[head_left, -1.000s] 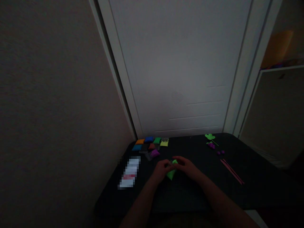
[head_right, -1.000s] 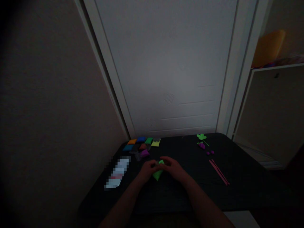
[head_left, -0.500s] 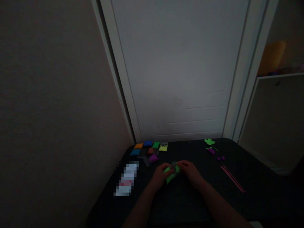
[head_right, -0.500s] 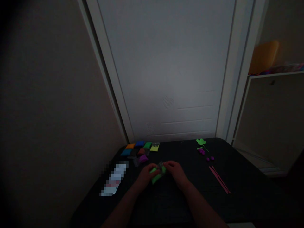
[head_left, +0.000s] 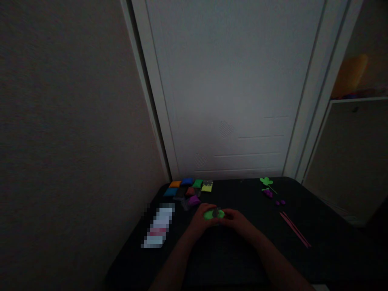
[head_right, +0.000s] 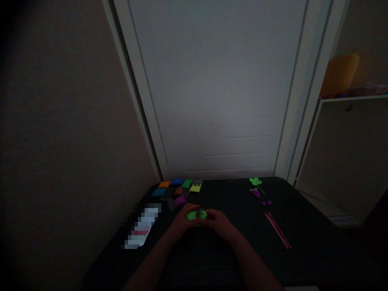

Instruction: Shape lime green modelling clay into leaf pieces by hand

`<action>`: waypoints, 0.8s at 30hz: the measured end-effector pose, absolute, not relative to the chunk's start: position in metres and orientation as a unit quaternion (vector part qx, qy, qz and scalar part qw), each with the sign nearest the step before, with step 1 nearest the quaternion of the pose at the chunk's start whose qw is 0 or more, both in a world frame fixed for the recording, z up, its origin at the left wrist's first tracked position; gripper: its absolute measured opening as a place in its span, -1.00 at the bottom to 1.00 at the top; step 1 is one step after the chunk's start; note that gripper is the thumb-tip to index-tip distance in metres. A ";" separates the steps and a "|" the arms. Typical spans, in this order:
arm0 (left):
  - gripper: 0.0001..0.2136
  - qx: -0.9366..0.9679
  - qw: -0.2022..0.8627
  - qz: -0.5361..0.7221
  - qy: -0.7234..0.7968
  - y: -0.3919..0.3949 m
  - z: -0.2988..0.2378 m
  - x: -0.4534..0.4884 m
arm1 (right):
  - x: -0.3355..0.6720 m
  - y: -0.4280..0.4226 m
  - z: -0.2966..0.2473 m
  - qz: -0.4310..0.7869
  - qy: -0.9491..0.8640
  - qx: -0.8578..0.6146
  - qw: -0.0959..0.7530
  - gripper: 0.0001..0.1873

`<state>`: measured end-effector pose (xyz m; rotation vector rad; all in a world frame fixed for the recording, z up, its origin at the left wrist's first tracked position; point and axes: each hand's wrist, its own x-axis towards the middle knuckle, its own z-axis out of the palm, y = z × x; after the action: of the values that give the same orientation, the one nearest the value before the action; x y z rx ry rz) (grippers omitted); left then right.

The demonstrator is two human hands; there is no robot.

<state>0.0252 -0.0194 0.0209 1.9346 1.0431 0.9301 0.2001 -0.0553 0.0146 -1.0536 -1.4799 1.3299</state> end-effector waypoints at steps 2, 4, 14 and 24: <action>-0.49 0.798 0.283 0.342 0.407 -0.020 0.021 0.023 | 0.201 -0.055 0.015 0.511 -0.602 -0.438 0.429 -0.65; -0.42 0.831 0.224 0.310 0.404 -0.021 0.021 0.023 | 0.202 -0.055 0.014 0.503 -0.603 -0.443 0.432 -0.66; -0.50 0.847 0.229 0.279 0.390 -0.020 0.016 0.031 | 0.204 -0.054 0.015 0.508 -0.603 -0.434 0.436 -0.67; -0.51 0.809 0.242 0.309 0.438 -0.018 0.014 0.030 | 0.213 -0.049 0.019 0.633 -0.335 -0.349 0.604 -0.71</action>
<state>0.0300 -0.0179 0.0137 2.2106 1.1965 0.8450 0.2131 -0.0494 0.0195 -0.8085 -0.7763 1.4645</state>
